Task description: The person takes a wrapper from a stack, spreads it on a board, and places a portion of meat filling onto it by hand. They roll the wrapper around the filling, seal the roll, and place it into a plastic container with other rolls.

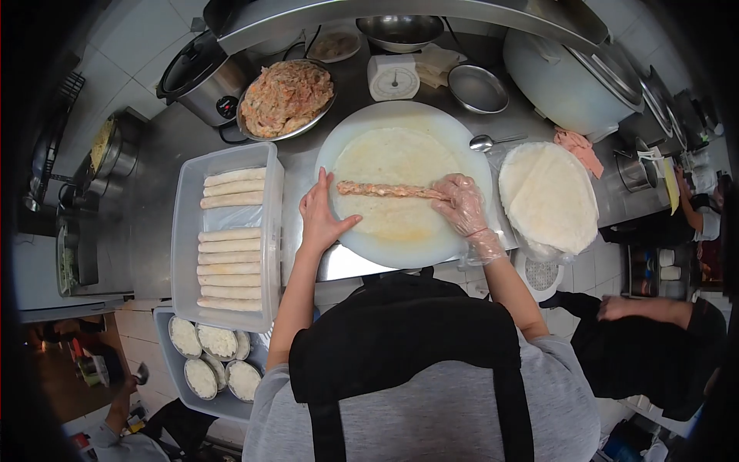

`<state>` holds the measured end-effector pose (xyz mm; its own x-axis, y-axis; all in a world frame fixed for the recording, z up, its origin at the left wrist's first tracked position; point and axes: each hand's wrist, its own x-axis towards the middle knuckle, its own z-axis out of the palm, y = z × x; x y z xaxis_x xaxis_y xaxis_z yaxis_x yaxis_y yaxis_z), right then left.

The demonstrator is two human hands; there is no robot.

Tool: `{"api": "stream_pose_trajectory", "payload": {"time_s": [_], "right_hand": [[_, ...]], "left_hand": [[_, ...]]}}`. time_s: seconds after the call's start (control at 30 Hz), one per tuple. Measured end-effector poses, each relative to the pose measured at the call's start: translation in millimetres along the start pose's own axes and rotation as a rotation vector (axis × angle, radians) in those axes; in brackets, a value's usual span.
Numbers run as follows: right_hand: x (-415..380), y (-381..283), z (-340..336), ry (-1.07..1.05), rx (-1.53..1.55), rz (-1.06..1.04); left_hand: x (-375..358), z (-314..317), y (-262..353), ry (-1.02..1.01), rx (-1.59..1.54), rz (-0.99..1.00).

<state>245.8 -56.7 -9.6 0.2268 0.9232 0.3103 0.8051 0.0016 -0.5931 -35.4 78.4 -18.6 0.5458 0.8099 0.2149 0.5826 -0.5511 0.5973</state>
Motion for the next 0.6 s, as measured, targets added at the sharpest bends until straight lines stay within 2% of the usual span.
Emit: {"api": "stream_pose_trajectory", "payload": {"time_s": [0.03, 0.1, 0.13, 0.2, 0.23, 0.3, 0.33, 0.4, 0.53, 0.6], "right_hand": [[-0.9, 4.1, -1.9, 0.004, 0.003, 0.004], [-0.8, 10.2, -5.5, 0.064, 0.114, -0.026], [-2.2, 14.3, -7.1, 0.068, 0.118, -0.021], [-5.9, 24.1, -10.1, -0.075, 0.144, -0.039], [-5.7, 29.5, -10.6, -0.079, 0.148, -0.042], [-1.6, 33.1, -10.2, -0.132, 0.082, -0.102], [-0.6, 34.4, -11.1, -0.138, 0.09, -0.112], [2.9, 23.5, -22.7, -0.129, 0.126, -0.129], [3.4, 36.9, -19.4, -0.154, 0.085, -0.196], [2.6, 43.1, -17.3, -0.253, 0.036, -0.165]], "left_hand": [[-2.4, 0.5, 4.7, -0.004, 0.003, 0.003], [-9.6, -3.1, 24.5, 0.199, 0.158, 0.116], [-15.2, -0.8, 27.2, 0.193, 0.161, 0.119], [-26.0, 3.2, 32.9, 0.008, -0.022, 0.348], [-29.1, 7.8, 37.9, 0.009, -0.019, 0.343], [-33.5, 15.2, 54.6, -0.145, -0.073, 0.357], [-31.2, 17.1, 57.9, -0.139, -0.066, 0.347], [-20.8, 19.5, 60.9, -0.119, 0.016, 0.448], [-12.9, 22.2, 58.7, -0.12, 0.038, 0.477], [-11.8, 19.2, 60.5, -0.137, -0.016, 0.44]]}}
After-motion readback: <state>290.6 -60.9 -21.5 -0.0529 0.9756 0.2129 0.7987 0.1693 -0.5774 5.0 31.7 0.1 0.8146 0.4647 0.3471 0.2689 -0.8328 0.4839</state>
